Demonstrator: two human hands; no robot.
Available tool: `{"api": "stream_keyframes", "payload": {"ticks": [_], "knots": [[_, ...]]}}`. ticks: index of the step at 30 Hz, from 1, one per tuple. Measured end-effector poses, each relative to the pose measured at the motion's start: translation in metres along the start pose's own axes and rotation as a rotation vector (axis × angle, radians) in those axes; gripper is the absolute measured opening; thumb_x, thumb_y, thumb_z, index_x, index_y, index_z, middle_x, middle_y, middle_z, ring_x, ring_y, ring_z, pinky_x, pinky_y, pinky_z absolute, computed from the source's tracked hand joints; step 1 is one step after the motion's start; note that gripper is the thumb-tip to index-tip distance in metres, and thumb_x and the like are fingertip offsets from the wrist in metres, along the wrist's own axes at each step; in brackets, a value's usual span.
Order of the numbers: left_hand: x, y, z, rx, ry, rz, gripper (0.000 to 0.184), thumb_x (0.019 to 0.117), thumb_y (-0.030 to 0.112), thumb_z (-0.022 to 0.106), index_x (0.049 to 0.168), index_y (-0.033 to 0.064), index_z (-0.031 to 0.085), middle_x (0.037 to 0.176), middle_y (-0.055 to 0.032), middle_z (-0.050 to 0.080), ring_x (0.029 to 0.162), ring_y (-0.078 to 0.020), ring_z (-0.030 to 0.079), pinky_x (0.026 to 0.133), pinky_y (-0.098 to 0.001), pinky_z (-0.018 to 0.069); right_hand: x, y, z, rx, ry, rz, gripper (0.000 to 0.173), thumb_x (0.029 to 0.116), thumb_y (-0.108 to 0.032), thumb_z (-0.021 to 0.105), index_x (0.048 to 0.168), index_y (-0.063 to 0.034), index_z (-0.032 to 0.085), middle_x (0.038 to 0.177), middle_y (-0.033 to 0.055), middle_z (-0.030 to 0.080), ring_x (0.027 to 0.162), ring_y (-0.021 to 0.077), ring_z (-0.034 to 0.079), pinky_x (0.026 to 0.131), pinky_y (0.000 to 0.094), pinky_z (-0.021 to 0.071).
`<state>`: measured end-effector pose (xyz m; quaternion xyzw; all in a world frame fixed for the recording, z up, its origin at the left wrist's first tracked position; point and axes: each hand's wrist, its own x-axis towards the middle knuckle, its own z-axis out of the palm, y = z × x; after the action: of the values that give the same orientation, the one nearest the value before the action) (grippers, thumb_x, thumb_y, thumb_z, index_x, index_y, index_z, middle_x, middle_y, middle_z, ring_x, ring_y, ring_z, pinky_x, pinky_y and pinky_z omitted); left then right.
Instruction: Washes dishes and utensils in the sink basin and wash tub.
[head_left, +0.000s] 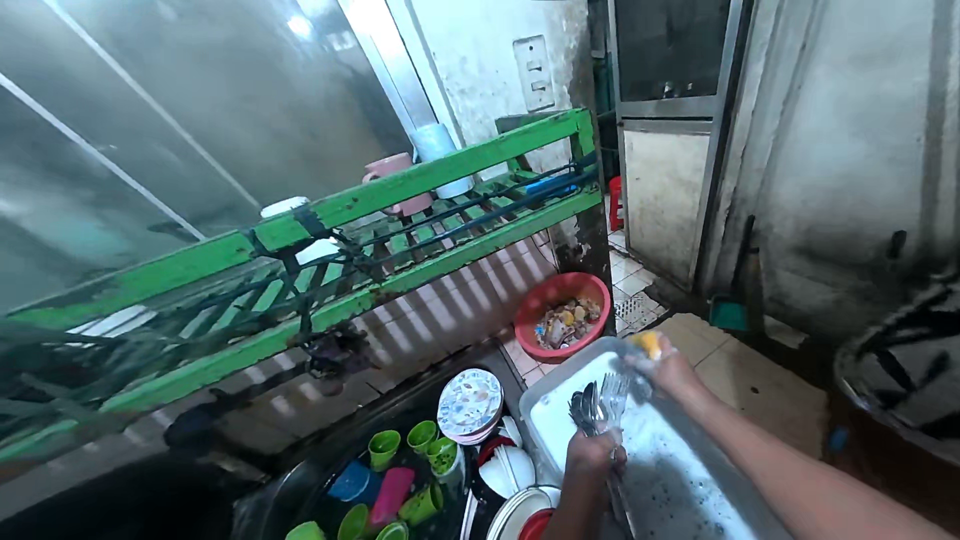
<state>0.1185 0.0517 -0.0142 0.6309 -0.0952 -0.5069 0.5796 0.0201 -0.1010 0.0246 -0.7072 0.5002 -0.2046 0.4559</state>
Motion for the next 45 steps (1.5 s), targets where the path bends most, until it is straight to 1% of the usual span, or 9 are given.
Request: {"api": "stream_keyframes", "payload": {"ticks": [3, 8, 14, 20, 24, 28, 33, 39, 45], "knots": [[-0.003, -0.002, -0.004, -0.134, -0.188, 0.051, 0.012, 0.0975, 0.002, 0.059, 0.108, -0.0002, 0.052, 0.071, -0.0063, 0.06, 0.055, -0.0123, 0.06, 0.05, -0.0252, 0.0533, -0.003, 0.007, -0.006, 0.275, -0.076, 0.076, 0.073, 0.0977, -0.043, 0.068, 0.154, -0.0087, 0.036, 0.132, 0.0245, 0.06, 0.117, 0.0369, 0.062, 0.099, 0.0569, 0.0508], [-0.011, 0.0, -0.005, -0.108, -0.37, 0.074, 0.011, 0.0986, 0.011, 0.056, 0.104, 0.0011, 0.057, 0.074, -0.0058, 0.064, 0.056, -0.0119, 0.061, 0.051, -0.0256, 0.054, -0.024, 0.004, -0.011, -0.004, -0.309, -0.025, 0.06, 0.096, -0.036, 0.073, 0.142, -0.0021, 0.053, 0.125, 0.0238, 0.064, 0.116, 0.0347, 0.063, 0.103, 0.054, 0.0483], [-0.011, 0.003, 0.001, -0.043, -0.236, 0.056, 0.016, 0.1051, 0.013, 0.054, 0.111, -0.001, 0.06, 0.08, -0.0073, 0.066, 0.054, -0.0091, 0.057, 0.049, -0.0226, 0.0509, -0.008, 0.005, -0.031, 0.424, 0.052, -0.027, 0.044, 0.0998, -0.03, 0.067, 0.135, -0.0048, 0.057, 0.113, 0.0181, 0.068, 0.099, 0.0278, 0.067, 0.088, 0.0518, 0.0553], [-0.008, -0.001, -0.004, -0.025, -0.221, 0.098, 0.018, 0.1056, 0.012, 0.052, 0.114, -0.0022, 0.058, 0.079, -0.006, 0.065, 0.054, -0.008, 0.055, 0.049, -0.0221, 0.0479, -0.039, 0.007, 0.015, 0.102, -0.186, 0.096, 0.053, 0.0987, -0.036, 0.069, 0.132, 0.0039, 0.058, 0.117, 0.0234, 0.067, 0.11, 0.0328, 0.065, 0.101, 0.0524, 0.0487], [-0.002, 0.001, -0.005, -0.147, -0.189, 0.201, 0.029, 0.105, 0.006, 0.048, 0.127, -0.0093, 0.058, 0.11, -0.0175, 0.071, 0.094, -0.0219, 0.072, 0.079, -0.0354, 0.0605, -0.025, -0.008, -0.028, 0.017, -0.303, 0.117, 0.048, 0.1019, -0.033, 0.064, 0.131, 0.0032, 0.057, 0.113, 0.0208, 0.067, 0.103, 0.0285, 0.066, 0.096, 0.0484, 0.0524], [0.007, -0.007, -0.012, -0.203, -0.394, 0.376, 0.039, 0.1002, 0.015, 0.053, 0.13, -0.0094, 0.059, 0.126, -0.0185, 0.067, 0.116, -0.0216, 0.065, 0.101, -0.0392, 0.0533, -0.038, -0.018, -0.037, -0.283, -0.786, 0.03, 0.046, 0.0996, -0.02, 0.067, 0.137, 0.0033, 0.054, 0.126, 0.0217, 0.062, 0.115, 0.0273, 0.061, 0.103, 0.0481, 0.0474], [-0.001, -0.002, -0.008, -0.053, -0.43, 0.296, 0.034, 0.0932, 0.015, 0.062, 0.12, -0.0058, 0.065, 0.107, -0.0112, 0.074, 0.102, -0.0175, 0.069, 0.093, -0.0355, 0.0566, -0.056, -0.01, 0.004, -0.634, -0.933, -0.002, 0.053, 0.098, -0.031, 0.069, 0.124, 0.0128, 0.057, 0.116, 0.0328, 0.061, 0.108, 0.0437, 0.061, 0.094, 0.0638, 0.0456], [0.009, 0.008, -0.007, -0.364, -0.178, 0.172, 0.029, 0.1046, 0.001, 0.044, 0.131, -0.0075, 0.054, 0.079, -0.0075, 0.058, 0.061, -0.0186, 0.06, 0.068, -0.039, 0.0608, -0.074, 0.03, -0.005, -0.753, -0.94, -0.12, 0.069, 0.0903, -0.018, 0.078, 0.149, 0.0012, 0.045, 0.136, 0.0315, 0.056, 0.126, 0.0487, 0.055, 0.104, 0.0686, 0.0417], [0.003, 0.009, -0.003, -0.16, -0.204, -0.083, 0.028, 0.1111, 0.02, 0.044, 0.122, 0.001, 0.06, 0.082, -0.0045, 0.06, 0.055, -0.0115, 0.055, 0.053, -0.026, 0.0524, -0.057, -0.007, -0.054, -0.436, -0.513, -0.075, 0.059, 0.0912, -0.026, 0.079, 0.141, -0.0049, 0.055, 0.133, 0.0203, 0.061, 0.122, 0.0326, 0.06, 0.105, 0.0508, 0.0462]]}}
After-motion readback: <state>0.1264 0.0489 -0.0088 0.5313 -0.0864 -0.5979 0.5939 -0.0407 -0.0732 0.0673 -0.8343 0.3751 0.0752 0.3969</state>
